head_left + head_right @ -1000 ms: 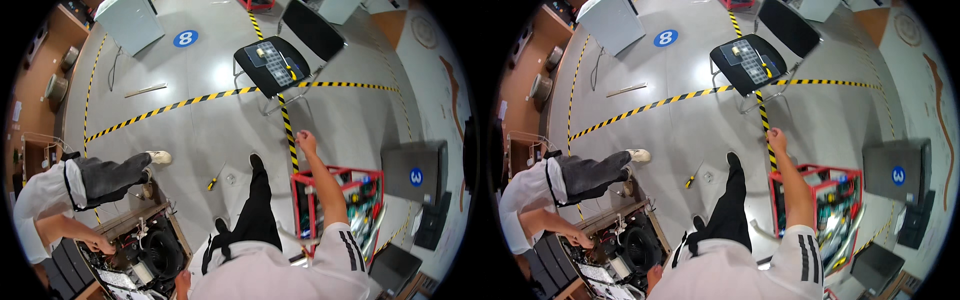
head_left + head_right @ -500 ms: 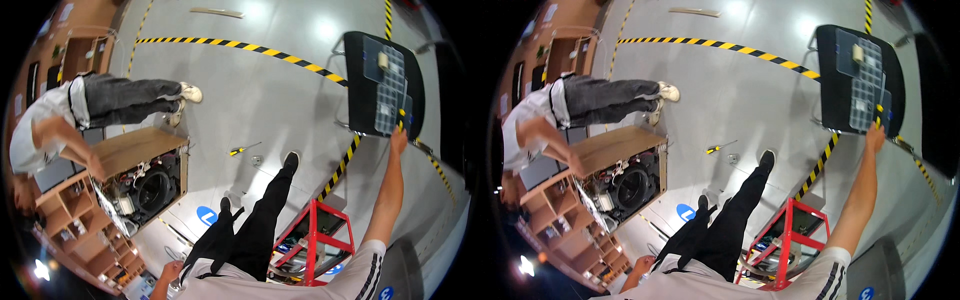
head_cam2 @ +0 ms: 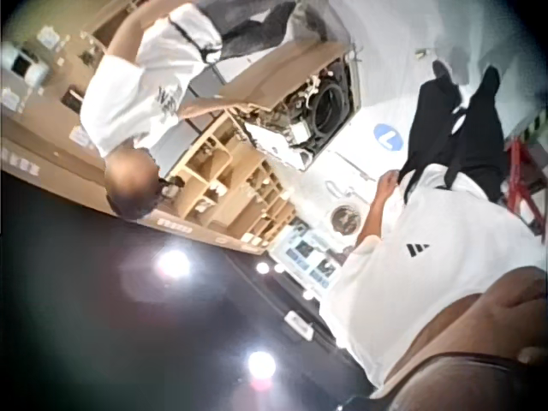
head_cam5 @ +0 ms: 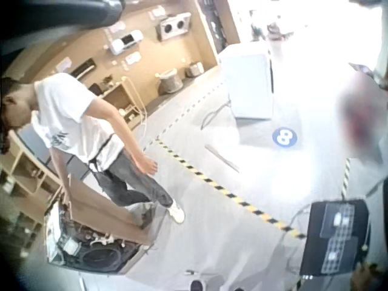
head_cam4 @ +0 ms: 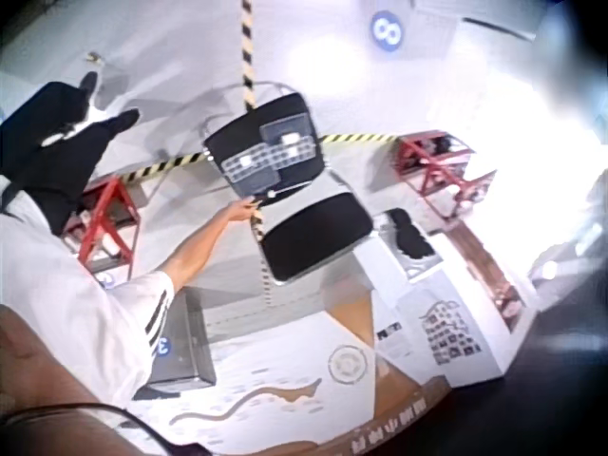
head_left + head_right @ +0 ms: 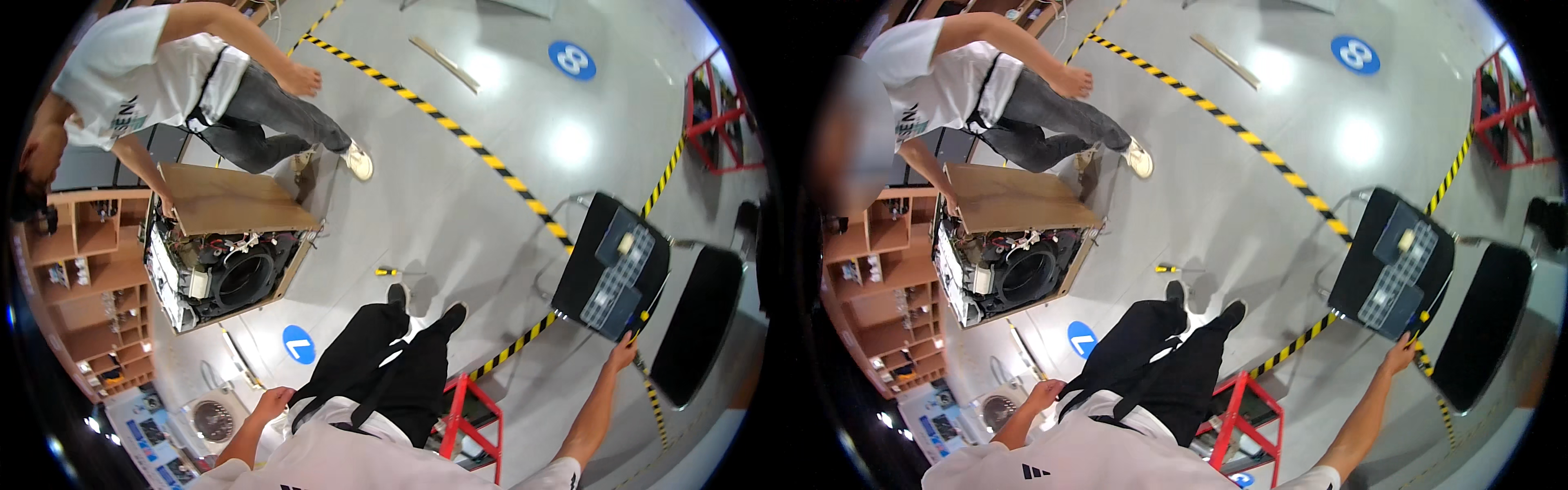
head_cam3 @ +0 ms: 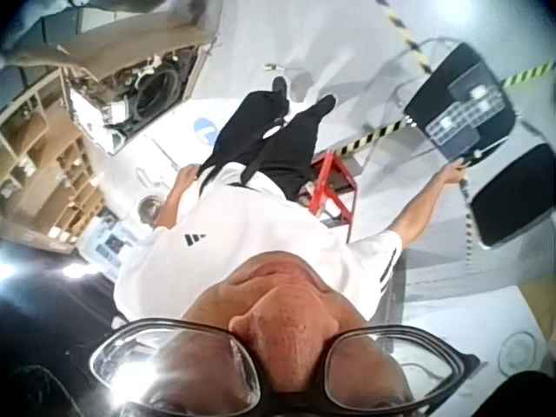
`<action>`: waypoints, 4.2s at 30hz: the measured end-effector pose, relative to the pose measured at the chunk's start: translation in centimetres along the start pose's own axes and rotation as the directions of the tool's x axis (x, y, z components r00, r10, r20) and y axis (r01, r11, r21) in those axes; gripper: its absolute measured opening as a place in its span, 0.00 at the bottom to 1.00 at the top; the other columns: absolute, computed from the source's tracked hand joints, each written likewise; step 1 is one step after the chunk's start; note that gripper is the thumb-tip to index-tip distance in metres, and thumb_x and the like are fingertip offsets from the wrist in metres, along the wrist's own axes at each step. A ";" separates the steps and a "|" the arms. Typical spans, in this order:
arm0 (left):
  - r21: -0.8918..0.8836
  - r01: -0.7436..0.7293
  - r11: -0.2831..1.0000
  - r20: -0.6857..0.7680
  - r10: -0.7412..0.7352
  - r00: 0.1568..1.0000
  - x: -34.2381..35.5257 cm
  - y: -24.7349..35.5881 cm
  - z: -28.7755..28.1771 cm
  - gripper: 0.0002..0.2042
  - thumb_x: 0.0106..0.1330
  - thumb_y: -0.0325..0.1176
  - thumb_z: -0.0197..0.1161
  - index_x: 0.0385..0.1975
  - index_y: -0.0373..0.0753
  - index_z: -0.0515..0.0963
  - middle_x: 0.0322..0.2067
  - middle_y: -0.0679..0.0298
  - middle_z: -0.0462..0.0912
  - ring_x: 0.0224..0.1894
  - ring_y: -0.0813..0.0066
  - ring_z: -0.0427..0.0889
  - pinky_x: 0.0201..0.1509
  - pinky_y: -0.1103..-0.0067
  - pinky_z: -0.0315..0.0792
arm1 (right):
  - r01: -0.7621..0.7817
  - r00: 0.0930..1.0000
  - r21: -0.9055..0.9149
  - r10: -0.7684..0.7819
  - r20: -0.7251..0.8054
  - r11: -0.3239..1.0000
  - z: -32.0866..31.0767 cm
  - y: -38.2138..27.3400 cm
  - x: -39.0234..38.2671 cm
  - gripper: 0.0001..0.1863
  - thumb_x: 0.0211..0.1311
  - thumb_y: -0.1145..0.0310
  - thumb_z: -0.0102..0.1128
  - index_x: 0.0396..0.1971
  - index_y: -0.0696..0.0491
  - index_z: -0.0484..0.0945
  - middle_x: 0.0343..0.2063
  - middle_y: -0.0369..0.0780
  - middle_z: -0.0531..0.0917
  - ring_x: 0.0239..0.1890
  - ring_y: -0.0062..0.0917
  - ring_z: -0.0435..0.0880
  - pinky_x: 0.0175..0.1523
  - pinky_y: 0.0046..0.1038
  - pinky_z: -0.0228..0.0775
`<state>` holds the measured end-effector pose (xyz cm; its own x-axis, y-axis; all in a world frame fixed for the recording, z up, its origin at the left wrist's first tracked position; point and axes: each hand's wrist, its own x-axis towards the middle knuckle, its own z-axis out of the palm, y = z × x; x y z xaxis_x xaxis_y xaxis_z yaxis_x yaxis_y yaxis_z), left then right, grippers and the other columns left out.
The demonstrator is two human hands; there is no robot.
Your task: The person collaborates to disassemble and repair a washing machine, removing the door and internal components before using a screwdriver to reattach a fan unit.
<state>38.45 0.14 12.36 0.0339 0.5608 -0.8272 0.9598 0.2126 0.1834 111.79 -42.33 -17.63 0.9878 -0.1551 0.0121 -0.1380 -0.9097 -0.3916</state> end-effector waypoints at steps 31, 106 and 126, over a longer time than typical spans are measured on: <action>-0.813 0.417 0.407 0.201 -0.476 0.856 33.4 35.9 -13.6 0.16 0.64 0.43 0.52 0.40 0.37 0.77 0.32 0.63 0.82 0.30 0.74 0.82 0.29 0.78 0.74 | -0.004 0.385 0.718 -0.662 0.643 0.696 14.7 -99.3 0.6 0.21 0.65 0.65 0.52 0.54 0.59 0.64 0.40 0.42 0.77 0.37 0.24 0.81 0.39 0.22 0.73; -0.869 -0.418 0.263 0.113 -0.718 -0.687 57.1 0.3 -101.0 0.15 0.55 0.16 0.59 0.43 0.34 0.73 0.43 0.54 0.79 0.40 0.59 0.81 0.40 0.76 0.77 | -0.508 -0.195 0.604 0.601 -0.775 0.614 15.4 -154.0 -136.8 0.28 0.52 0.74 0.63 0.53 0.57 0.63 0.42 0.50 0.76 0.44 0.39 0.80 0.49 0.33 0.73; -0.852 -0.523 0.030 0.408 -0.589 -0.698 58.2 -8.3 -99.9 0.16 0.50 0.13 0.59 0.40 0.30 0.74 0.43 0.50 0.79 0.41 0.56 0.81 0.43 0.74 0.77 | -0.385 0.241 0.651 0.752 -0.613 0.654 13.4 -143.1 -145.7 0.24 0.38 0.87 0.65 0.39 0.56 0.68 0.44 0.51 0.76 0.45 0.47 0.79 0.48 0.37 0.75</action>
<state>4.61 110.90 15.74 -0.4749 -0.8429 0.2529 -0.2267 0.3949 0.8903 -11.48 115.60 24.31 0.0900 -0.9579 0.2728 -0.4243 -0.2847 -0.8596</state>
